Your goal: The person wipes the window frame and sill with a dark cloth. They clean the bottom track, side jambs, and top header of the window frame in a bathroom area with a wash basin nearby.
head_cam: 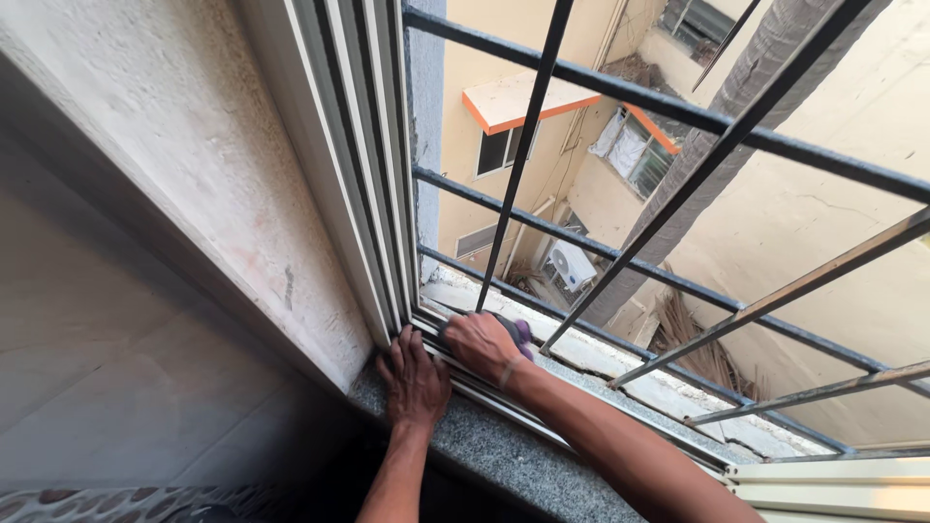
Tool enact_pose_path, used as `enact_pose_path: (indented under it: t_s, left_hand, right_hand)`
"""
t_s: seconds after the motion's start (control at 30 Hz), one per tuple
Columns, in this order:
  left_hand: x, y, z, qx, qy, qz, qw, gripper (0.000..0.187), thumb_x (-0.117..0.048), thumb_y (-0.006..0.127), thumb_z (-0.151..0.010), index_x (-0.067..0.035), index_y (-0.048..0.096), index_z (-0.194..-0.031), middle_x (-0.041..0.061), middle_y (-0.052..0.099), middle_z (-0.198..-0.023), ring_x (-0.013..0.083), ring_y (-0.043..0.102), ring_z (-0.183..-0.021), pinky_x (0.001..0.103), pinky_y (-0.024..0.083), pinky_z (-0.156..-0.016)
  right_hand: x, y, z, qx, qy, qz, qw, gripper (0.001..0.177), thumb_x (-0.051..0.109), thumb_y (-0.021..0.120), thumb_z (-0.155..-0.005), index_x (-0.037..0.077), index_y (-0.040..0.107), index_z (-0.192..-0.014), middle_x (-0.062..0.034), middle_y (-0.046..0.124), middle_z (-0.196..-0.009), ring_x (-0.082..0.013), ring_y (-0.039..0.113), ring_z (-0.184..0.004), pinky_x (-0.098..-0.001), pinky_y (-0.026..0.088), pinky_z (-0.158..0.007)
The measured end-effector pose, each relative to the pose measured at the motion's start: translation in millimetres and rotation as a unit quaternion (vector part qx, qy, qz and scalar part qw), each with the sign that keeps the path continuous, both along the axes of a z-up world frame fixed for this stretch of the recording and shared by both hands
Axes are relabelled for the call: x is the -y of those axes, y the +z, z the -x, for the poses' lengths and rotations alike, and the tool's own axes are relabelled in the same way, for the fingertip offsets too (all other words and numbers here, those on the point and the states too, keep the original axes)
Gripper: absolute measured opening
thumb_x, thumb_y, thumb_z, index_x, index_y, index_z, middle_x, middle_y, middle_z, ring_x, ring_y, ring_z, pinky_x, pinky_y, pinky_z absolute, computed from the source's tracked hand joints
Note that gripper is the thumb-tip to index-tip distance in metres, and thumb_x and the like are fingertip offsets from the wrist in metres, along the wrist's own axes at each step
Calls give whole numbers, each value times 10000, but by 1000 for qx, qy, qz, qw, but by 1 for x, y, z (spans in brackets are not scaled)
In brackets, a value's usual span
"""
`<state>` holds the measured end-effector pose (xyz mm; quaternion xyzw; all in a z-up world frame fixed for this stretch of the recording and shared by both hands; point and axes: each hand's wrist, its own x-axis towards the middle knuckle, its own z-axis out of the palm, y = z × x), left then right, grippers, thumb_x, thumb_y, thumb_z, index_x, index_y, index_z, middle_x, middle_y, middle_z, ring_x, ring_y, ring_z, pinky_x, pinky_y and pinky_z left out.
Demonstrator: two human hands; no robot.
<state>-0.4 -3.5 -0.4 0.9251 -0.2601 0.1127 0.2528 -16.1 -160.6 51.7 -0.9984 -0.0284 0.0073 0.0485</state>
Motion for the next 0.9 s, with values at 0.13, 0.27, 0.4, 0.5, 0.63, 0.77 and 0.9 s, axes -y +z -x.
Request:
enact_pose_path:
  t_s: [0.13,0.27,0.4,0.5,0.63,0.77,0.9]
  left_hand:
    - [-3,1,-1,-2,7,-14,1000,590,-329,473,-934,-62,362,-1448,155,384,-1538,340,355,-1424,696,246,-1133]
    - [-5,7,1,2,-2,-34,999,615,-319,464,-926,-99,349,-1489,158,387,-1530,348,362,-1413,681,263,-1114]
    - [-6,15,3,13,6,-32,999,638,-368,449,-974,-78,312,-1524,151,395,-1512,354,381,-1389,705,267,-1093]
    - [-6,12,3,-7,7,-42,999,616,-347,419,-989,-106,302,-1543,124,386,-1542,324,386,-1415,710,256,-1125]
    - [-5,6,-5,-37,-2,-26,999,592,-298,375,-992,-128,302,-1554,112,372,-1574,291,378,-1438,735,203,-1151]
    - [-6,2,-3,-6,-2,-29,1000,572,-309,358,-1006,-125,334,-1548,113,388,-1575,299,381,-1432,739,208,-1146]
    - [-5,4,1,-5,5,-27,1000,570,-313,351,-1015,-124,351,-1553,104,411,-1552,287,386,-1444,736,230,-1144]
  right_hand:
    - [8,-4,28,0,9,53,999,270,193,548,-1010,26,668,-834,-152,631,-949,-237,645,-669,-405,558,-575]
    - [-14,-8,-3,12,-6,47,999,258,167,547,-1008,16,673,-840,-150,633,-942,-240,655,-665,-397,560,-560]
    - [-37,6,-26,112,-24,-3,993,197,175,612,-926,73,727,-802,-133,674,-889,-305,691,-744,-440,557,-632]
    - [-32,14,-13,111,-26,40,993,177,180,635,-882,58,729,-796,-157,686,-869,-310,722,-795,-426,579,-657]
    - [-9,8,20,-17,-97,19,995,206,116,566,-995,7,692,-876,-172,670,-866,-284,727,-734,-401,604,-601]
    - [23,-7,106,-4,-118,48,992,174,102,597,-966,-7,685,-863,-174,644,-824,-286,719,-728,-391,603,-604]
    - [53,-6,195,6,-160,80,984,119,44,616,-896,4,698,-820,-193,657,-839,-323,731,-764,-425,605,-636]
